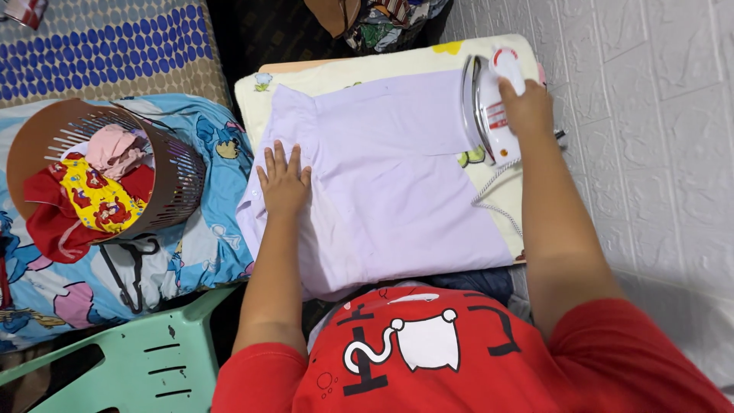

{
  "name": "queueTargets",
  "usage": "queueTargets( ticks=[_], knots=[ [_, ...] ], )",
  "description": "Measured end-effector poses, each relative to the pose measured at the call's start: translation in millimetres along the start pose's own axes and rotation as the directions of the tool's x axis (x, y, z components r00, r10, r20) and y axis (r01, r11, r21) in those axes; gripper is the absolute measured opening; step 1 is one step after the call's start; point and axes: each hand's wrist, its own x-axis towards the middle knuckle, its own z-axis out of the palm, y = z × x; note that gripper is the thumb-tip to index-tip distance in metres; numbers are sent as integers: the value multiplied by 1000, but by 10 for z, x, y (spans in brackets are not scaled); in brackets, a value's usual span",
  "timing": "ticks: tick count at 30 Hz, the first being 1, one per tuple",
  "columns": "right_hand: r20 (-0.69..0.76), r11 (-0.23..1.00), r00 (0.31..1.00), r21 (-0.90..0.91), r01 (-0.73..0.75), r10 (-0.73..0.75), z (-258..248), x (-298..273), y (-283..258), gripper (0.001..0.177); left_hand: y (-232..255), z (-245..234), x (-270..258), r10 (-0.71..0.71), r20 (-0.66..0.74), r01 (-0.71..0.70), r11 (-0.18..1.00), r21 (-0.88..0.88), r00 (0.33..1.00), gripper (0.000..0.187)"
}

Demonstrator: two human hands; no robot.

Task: The person plugs in an iron and irons a light purple shirt on a small ironing board. They smooth the fabric, move the iron across the shirt, and flip it to iron the other side.

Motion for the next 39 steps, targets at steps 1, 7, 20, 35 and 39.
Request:
queueTargets(
  ticks=[1,7,20,35,39],
  knots=[
    [46,996,996,48,-73,70,0,81,-1,66,9,-14,10,0,-4,0,1000,-4,1000,60],
    [55,991,995,99,-87,82,-51,-349,211,62,28,-49,-18,-12,18,11,1000,27,1000,60],
    [63,979,993,173,-108,98,-99,-96,-80,65,77,-94,-11,-8,29,7,999,39,1000,60],
    [285,825,953,510,-243,104,-305,-166,-299,56,40,-62,-5,-22,45,20,999,39,999,60],
    [367,934,928,303,-187,66,-325,-582,-474,46,31,-56,35,-29,50,27,999,38,998,61]
  ],
)
